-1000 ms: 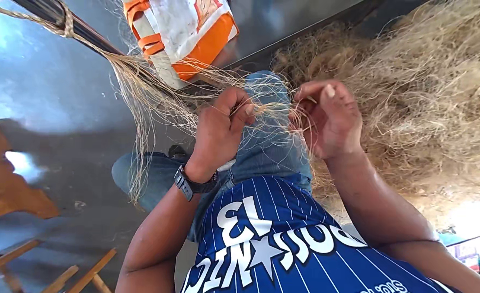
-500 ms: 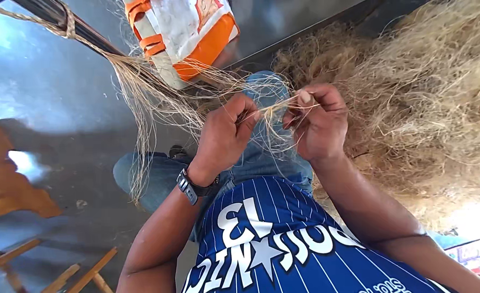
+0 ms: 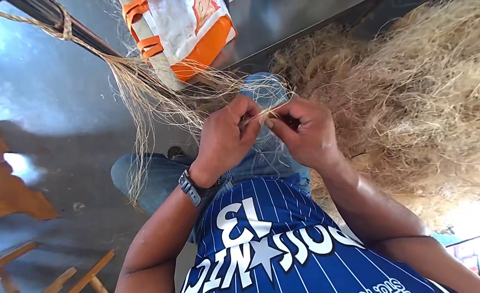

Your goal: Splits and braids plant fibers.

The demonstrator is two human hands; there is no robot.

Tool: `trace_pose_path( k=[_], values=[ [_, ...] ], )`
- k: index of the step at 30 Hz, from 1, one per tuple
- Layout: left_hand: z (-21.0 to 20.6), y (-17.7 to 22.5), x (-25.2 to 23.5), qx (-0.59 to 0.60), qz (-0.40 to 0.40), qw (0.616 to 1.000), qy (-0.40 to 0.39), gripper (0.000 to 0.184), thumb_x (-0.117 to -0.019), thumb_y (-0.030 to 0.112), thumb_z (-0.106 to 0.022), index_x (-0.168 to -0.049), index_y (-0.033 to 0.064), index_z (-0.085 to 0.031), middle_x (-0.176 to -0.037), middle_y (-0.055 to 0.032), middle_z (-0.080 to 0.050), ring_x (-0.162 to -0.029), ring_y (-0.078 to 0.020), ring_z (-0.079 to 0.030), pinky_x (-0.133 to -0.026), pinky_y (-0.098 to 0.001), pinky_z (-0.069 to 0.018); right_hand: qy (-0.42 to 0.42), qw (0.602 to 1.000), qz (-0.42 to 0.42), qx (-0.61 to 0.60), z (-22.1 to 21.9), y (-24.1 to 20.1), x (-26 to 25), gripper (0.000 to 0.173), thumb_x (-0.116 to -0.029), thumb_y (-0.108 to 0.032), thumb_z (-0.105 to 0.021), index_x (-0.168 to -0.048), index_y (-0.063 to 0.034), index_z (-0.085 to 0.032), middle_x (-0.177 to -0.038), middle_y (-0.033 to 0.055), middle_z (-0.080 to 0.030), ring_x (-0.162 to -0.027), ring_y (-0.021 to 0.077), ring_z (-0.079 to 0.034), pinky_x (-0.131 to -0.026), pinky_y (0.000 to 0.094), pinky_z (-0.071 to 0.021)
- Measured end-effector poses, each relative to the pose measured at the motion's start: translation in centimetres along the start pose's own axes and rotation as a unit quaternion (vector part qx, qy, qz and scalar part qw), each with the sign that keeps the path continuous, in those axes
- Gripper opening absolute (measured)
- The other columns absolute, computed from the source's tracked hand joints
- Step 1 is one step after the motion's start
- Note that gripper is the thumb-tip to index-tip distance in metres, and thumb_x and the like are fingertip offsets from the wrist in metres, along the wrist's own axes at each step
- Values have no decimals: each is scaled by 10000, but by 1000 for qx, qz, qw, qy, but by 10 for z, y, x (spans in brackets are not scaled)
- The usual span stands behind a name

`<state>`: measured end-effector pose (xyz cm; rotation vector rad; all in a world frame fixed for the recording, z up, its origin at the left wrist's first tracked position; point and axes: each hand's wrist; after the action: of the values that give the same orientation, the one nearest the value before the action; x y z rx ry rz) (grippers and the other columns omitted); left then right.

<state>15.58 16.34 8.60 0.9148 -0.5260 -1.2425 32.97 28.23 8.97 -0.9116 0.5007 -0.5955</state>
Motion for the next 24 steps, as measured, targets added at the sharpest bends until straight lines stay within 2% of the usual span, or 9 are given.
trace_pose_path(
  k=[3, 7, 10, 12, 14, 16, 18, 21, 24],
  values=[
    [-3, -5, -8, -7, -14, 1000, 10, 164, -1023, 223, -608, -1072, 100, -704, -952, -11, -676, -805, -82, -622, -725, -289, -544, -16, 999, 29, 11, -7, -4, -2, 138, -999, -162, -666, -1019, -64, -762, -983, 35, -721, -882, 60, -666, -787, 221, -570],
    [0, -21, -14, -50, 22, 999, 7, 162, -998, 205, -594, -1019, 98, -714, -926, -38, -685, -773, -143, -626, -708, -386, -542, -105, 965, 171, -169, 15, -13, 8, 160, -984, -34, -581, -906, 2, -716, -909, 80, -668, -882, 152, -647, -784, 324, -570],
    [11, -32, -15, -38, 90, 995, -1, 181, -1008, 229, -586, -1023, 93, -703, -907, -38, -683, -785, -132, -638, -722, -369, -546, -212, 908, 192, -306, 49, -12, 11, 150, -1013, -182, -623, -916, -111, -713, -932, 4, -678, -881, 122, -650, -769, 324, -567],
    [17, -30, -15, 21, 100, 995, -7, 162, -1010, 234, -617, -1027, 90, -690, -834, -10, -662, -683, -82, -607, -636, -291, -532, -177, 954, 108, -216, 74, 6, 12, 152, -1017, -209, -630, -990, -114, -745, -958, -23, -723, -866, 85, -683, -766, 298, -606],
    [22, -26, -15, 86, 91, 992, -12, 144, -1004, 220, -646, -1049, 91, -688, -851, 10, -677, -676, -59, -624, -631, -253, -554, -71, 997, -13, 11, 87, 22, 7, 210, -1025, -215, -602, -1110, -78, -737, -950, 22, -720, -790, 95, -674, -708, 303, -602],
    [25, -22, -13, 120, 81, 989, -16, 132, -1005, 211, -649, -1055, 95, -689, -871, 18, -680, -696, -56, -628, -638, -242, -556, 1, 975, -103, 197, 90, 28, 2, 347, -1040, -252, -568, -1326, -81, -666, -1239, 157, -673, -1055, 248, -677, -922, 458, -570],
    [26, -19, -13, 127, 77, 989, -18, 126, -1010, 212, -639, -1043, 99, -686, -857, 28, -667, -698, -46, -616, -638, -232, -541, 93, 966, -36, 238, 82, 26, 5, 383, -1039, -252, -566, -1351, -44, -645, -1357, 226, -598, -1213, 298, -613, -1024, 447, -523],
    [24, -16, -11, 132, 68, 989, -25, 125, -1014, 204, -633, -1027, 94, -691, -850, 24, -670, -702, -50, -620, -639, -232, -543, 148, 969, 118, 161, 55, 4, 11, 256, -1015, -205, -626, -1072, 24, -725, -1058, 187, -693, -1046, 262, -656, -924, 415, -549],
    [20, -12, -11, 146, 48, 988, -35, 108, -1006, 187, -650, -1013, 92, -702, -868, 25, -676, -714, -44, -615, -643, -219, -534, 54, 989, 119, 72, 19, -14, 9, 224, -990, -194, -648, -989, 12, -736, -918, 97, -715, -848, 155, -682, -783, 375, -597]
  ],
)
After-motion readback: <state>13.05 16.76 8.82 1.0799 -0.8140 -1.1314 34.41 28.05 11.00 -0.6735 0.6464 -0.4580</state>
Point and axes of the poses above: each hand's wrist, its own x-axis away from the middle knuckle, its own z-axis out of the back of the hand, y = z × x
